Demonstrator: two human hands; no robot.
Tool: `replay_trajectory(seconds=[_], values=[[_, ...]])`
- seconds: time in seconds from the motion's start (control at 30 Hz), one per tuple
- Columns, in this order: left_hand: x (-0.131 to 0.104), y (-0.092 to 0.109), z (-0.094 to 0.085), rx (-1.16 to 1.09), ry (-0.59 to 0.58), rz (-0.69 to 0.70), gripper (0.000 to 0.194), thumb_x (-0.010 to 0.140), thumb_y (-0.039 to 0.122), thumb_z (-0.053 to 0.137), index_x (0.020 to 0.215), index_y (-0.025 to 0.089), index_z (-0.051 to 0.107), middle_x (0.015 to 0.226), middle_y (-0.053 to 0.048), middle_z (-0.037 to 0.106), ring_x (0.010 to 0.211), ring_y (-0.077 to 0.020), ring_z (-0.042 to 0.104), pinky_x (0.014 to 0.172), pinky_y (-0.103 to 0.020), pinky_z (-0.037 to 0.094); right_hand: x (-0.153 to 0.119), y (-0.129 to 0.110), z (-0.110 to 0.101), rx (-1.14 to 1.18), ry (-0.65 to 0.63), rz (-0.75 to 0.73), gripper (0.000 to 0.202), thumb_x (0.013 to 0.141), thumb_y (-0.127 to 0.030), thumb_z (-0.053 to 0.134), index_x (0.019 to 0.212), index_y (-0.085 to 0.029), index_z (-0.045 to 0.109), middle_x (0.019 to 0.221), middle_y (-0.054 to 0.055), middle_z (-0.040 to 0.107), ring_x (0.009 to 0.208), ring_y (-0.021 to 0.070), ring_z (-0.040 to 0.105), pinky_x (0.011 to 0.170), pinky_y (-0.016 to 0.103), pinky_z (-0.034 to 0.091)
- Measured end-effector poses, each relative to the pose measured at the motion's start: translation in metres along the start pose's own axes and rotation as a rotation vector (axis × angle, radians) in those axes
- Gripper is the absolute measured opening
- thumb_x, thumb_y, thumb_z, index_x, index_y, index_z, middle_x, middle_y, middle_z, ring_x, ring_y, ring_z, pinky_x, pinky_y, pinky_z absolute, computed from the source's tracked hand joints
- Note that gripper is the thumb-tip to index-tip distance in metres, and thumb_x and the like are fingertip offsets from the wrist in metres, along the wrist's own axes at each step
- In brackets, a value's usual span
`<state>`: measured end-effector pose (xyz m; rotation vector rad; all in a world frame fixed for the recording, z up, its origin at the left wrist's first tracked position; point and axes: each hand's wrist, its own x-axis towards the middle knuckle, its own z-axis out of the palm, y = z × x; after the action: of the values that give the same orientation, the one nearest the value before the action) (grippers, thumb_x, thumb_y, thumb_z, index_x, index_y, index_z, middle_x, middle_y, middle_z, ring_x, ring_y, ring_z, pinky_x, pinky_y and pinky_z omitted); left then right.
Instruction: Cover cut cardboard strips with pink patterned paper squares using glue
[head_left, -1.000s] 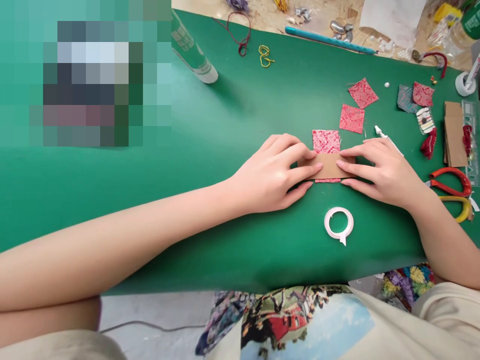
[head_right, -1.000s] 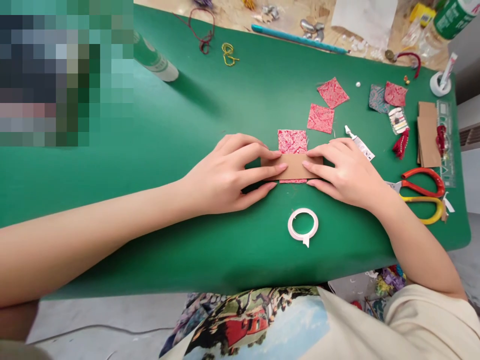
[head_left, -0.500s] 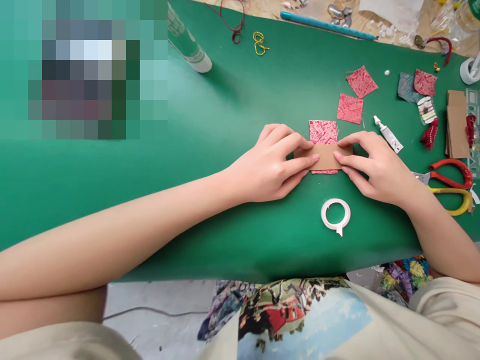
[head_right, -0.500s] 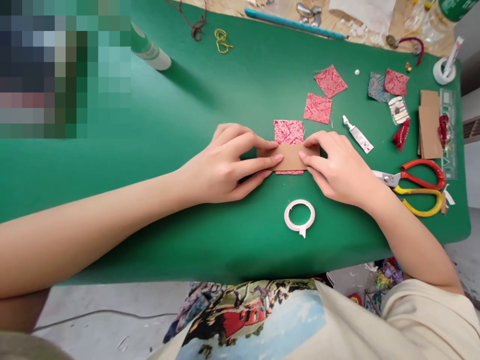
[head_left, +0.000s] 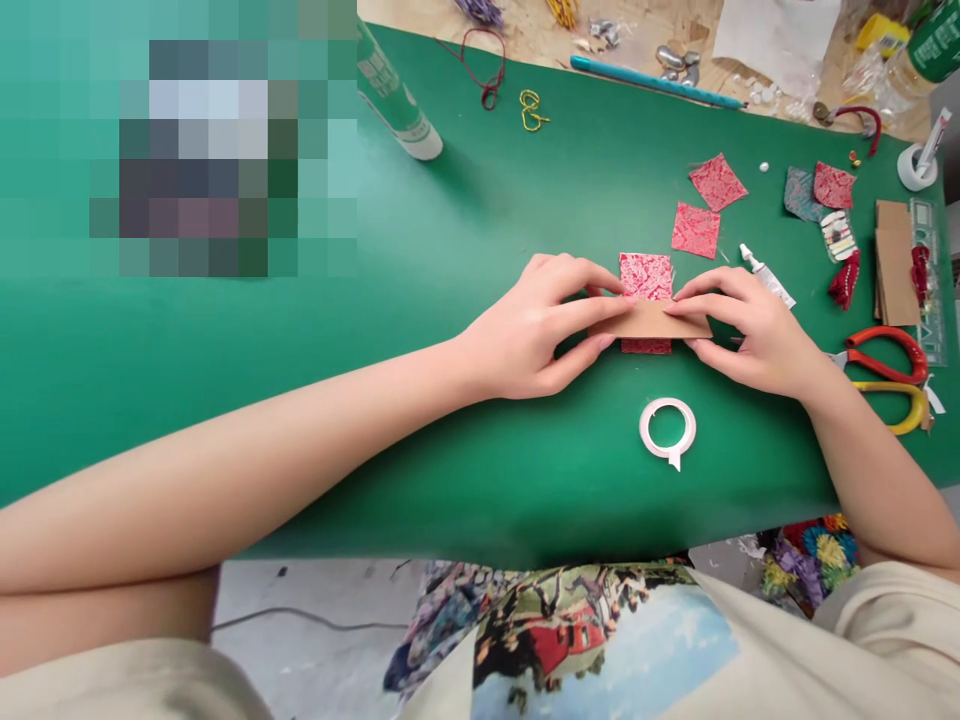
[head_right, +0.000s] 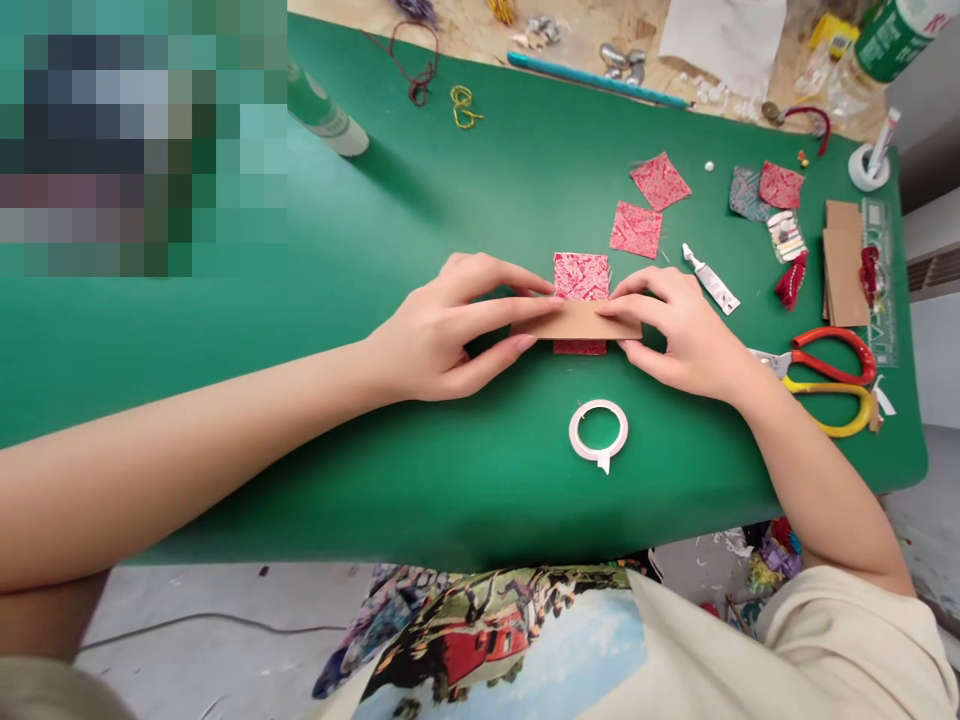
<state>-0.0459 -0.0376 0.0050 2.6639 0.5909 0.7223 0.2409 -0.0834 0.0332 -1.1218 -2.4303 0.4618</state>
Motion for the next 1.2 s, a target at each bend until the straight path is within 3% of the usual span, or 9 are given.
replay_trajectory(seconds=[0.2,0.33,0.47,0.63,0.73,0.93,1.03,1.2], values=[[-0.002,0.002,0.004,0.055,0.046,0.112,0.029,0.098,0.024,0.057,0.122,0.022,0.073,0.118,-0.013,0.074,0.1,-0.0269,0.063,0.087,-0.047,0.047,-0.003,-0.004,-0.005,-0.049,-0.062,0.001,0.032,0.095,-0.03,0.064,0.124,-0.025,0.073,0.124,0.013,0.069,0.115,0.0303,0.064,0.102,0.052,0.048],[-0.002,0.002,0.001,0.024,-0.033,0.055,0.029,0.099,0.026,0.057,0.123,0.026,0.074,0.125,-0.014,0.072,0.107,-0.0285,0.06,0.094,-0.051,0.045,-0.003,-0.011,-0.006,-0.195,-0.076,-0.069,0.029,0.101,-0.03,0.057,0.122,-0.02,0.075,0.124,0.017,0.068,0.112,0.0319,0.064,0.097,0.055,0.047],[0.002,0.003,-0.007,0.065,-0.145,0.075,0.032,0.101,0.028,0.053,0.126,0.026,0.072,0.134,-0.013,0.069,0.111,-0.0296,0.059,0.095,-0.053,0.047,0.001,-0.022,-0.005,-0.267,-0.126,-0.038,0.027,0.099,-0.027,0.058,0.12,-0.02,0.074,0.132,0.018,0.066,0.117,0.0343,0.06,0.097,0.058,0.046],[0.002,0.002,-0.006,0.111,-0.136,0.099,0.033,0.102,0.028,0.049,0.125,0.025,0.073,0.135,-0.014,0.067,0.111,-0.0297,0.059,0.092,-0.051,0.05,0.003,-0.03,-0.006,-0.294,-0.163,-0.032,0.026,0.099,-0.027,0.056,0.116,-0.019,0.074,0.138,0.02,0.063,0.119,0.0356,0.059,0.098,0.058,0.047],[-0.001,-0.002,-0.003,0.071,-0.114,0.086,0.033,0.102,0.028,0.05,0.127,0.027,0.072,0.134,-0.014,0.068,0.109,-0.0282,0.061,0.093,-0.05,0.051,-0.002,-0.026,-0.002,-0.282,-0.125,-0.004,0.028,0.101,-0.026,0.054,0.121,-0.022,0.073,0.135,0.018,0.064,0.118,0.0335,0.06,0.097,0.057,0.051],[-0.002,-0.01,-0.003,0.115,-0.059,0.212,0.032,0.099,0.029,0.058,0.129,0.026,0.071,0.127,-0.01,0.075,0.094,-0.0239,0.064,0.087,-0.045,0.055,-0.01,-0.011,0.006,-0.325,-0.024,-0.067,0.029,0.104,-0.028,0.051,0.124,-0.027,0.072,0.121,0.011,0.074,0.107,0.0246,0.067,0.108,0.059,0.052],[0.0,-0.011,-0.004,0.111,-0.02,0.215,0.031,0.099,0.028,0.058,0.127,0.023,0.071,0.125,-0.012,0.076,0.092,-0.0222,0.066,0.085,-0.042,0.056,-0.009,-0.008,0.003,-0.354,-0.01,-0.122,0.029,0.104,-0.028,0.051,0.125,-0.024,0.071,0.122,0.01,0.077,0.101,0.0221,0.071,0.11,0.057,0.053],[0.001,-0.014,-0.003,0.088,-0.028,0.165,0.031,0.102,0.03,0.05,0.125,0.021,0.07,0.112,-0.013,0.077,0.094,-0.0223,0.07,0.086,-0.042,0.055,-0.007,-0.008,0.001,-0.363,0.034,-0.137,0.031,0.106,-0.023,0.046,0.126,-0.021,0.07,0.121,0.01,0.079,0.107,0.0221,0.075,0.107,0.05,0.058]])
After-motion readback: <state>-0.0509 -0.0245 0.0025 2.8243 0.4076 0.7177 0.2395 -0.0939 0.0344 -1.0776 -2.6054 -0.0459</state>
